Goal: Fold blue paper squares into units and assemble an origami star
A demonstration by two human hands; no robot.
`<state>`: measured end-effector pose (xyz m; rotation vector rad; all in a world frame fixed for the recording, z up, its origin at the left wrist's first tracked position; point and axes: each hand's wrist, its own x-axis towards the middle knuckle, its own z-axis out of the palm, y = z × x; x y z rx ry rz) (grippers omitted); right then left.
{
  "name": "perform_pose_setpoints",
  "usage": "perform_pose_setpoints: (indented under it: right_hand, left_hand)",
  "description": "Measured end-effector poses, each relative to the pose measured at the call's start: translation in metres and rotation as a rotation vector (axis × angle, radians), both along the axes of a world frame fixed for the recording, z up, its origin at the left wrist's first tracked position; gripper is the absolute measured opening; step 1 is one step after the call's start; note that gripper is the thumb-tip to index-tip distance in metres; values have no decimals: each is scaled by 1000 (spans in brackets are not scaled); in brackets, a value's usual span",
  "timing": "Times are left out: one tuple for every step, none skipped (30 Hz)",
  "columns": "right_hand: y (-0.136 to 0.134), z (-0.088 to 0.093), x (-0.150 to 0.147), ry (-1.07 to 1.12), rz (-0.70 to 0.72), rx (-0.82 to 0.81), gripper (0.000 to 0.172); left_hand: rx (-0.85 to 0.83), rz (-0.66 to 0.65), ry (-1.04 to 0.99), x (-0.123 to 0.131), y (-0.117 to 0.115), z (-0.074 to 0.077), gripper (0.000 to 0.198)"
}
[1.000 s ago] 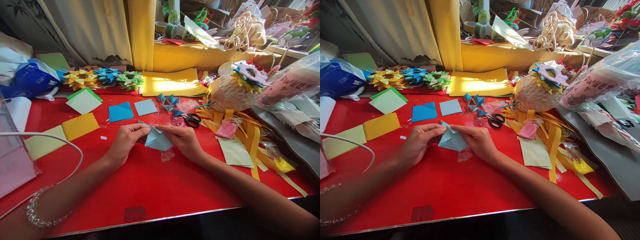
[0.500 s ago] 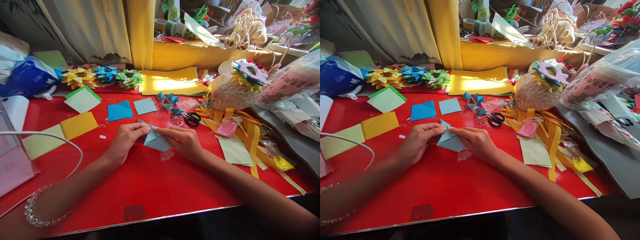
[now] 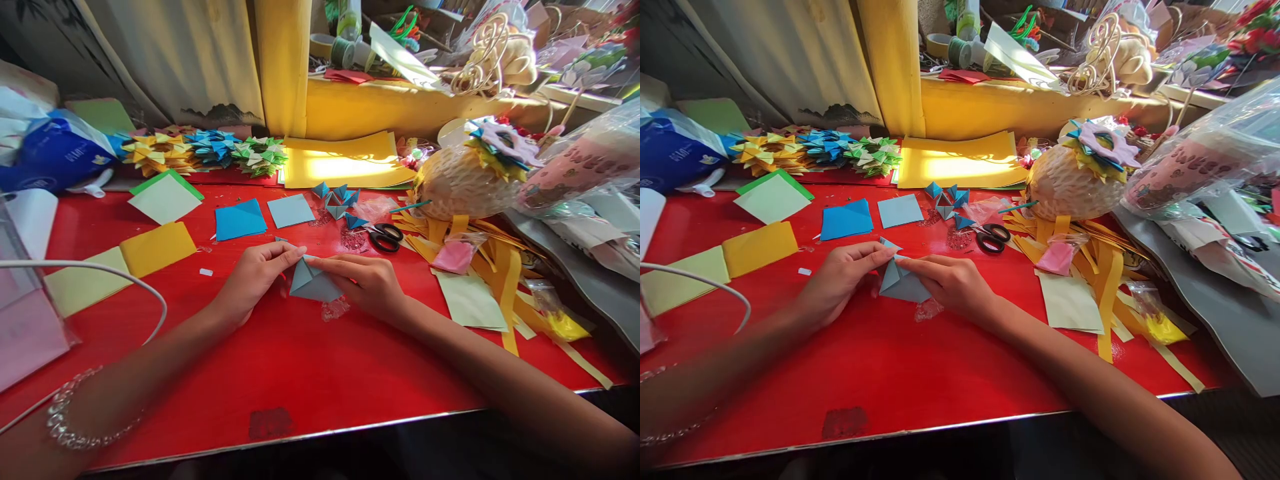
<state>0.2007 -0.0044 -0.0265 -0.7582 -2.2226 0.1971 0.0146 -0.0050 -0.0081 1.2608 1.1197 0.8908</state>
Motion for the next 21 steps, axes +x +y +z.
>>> perform_pose_setpoints:
  right_hand:
    - [0,0,0,-1,0,-4,29]
    - [0,0,0,-3,3,-8,29]
    - [0,0,0,-3,7,-10,29]
    - [1,-1,0,-3,12,-9,29]
    - [1,-1,0,-4,17,-10,29]
    - [1,-1,0,-6,23,-17,30]
    - [1,-1,0,-5,28,-27,30]
    - [1,-1,0,0,38,-42,30]
    - [1,1,0,11,52,-67,30]
    - [0,2,0,28,68,-105,30]
    - [-1,4,-1,57,83,-159,30]
    - [-2,7,-1,100,94,-238,31]
    - [-3,9,-1,160,95,-342,32]
    - [-4,11,-2,231,84,-467,33]
    - [-4,13,-2,302,61,-601,34]
    - [-4,14,-3,356,33,-726,35]
    - [-4,14,-4,386,7,-835,36]
    - [-3,15,-5,391,-13,-923,37]
    - [-3,15,-6,379,-20,-989,38]
    - [-2,15,-6,362,-18,-1043,39]
    - [-2,16,-7,353,-11,-1083,39]
  left_hand:
    - [-9,4,21,-1,0,0,26]
    - [-15,7,36,-1,1,0,26]
    - [-16,11,46,-2,1,0,26]
    - [-11,15,50,-2,1,-1,27]
    - [-4,15,52,-2,2,-1,26]
    - [3,13,54,-3,2,-1,26]
    - [15,13,61,-3,2,-2,26]
    - [35,14,76,-3,3,-2,25]
    - [67,14,98,-3,3,-2,25]
    - [107,13,127,-3,3,-2,24]
    - [150,10,160,-2,3,-2,25]
    - [192,3,192,-2,3,-1,25]
    - [226,-5,221,-2,2,-1,25]
    - [250,-10,245,-2,2,0,26]
    - [268,-12,262,-3,1,0,26]
    - [282,-14,276,-3,0,1,27]
    - [300,-13,289,-3,-1,2,27]
    - [320,-13,307,-3,-2,2,27]
    - [343,-14,326,-3,-2,3,26]
    - [366,-17,346,-3,-3,3,26]
    - [388,-21,366,-3,-3,3,25]
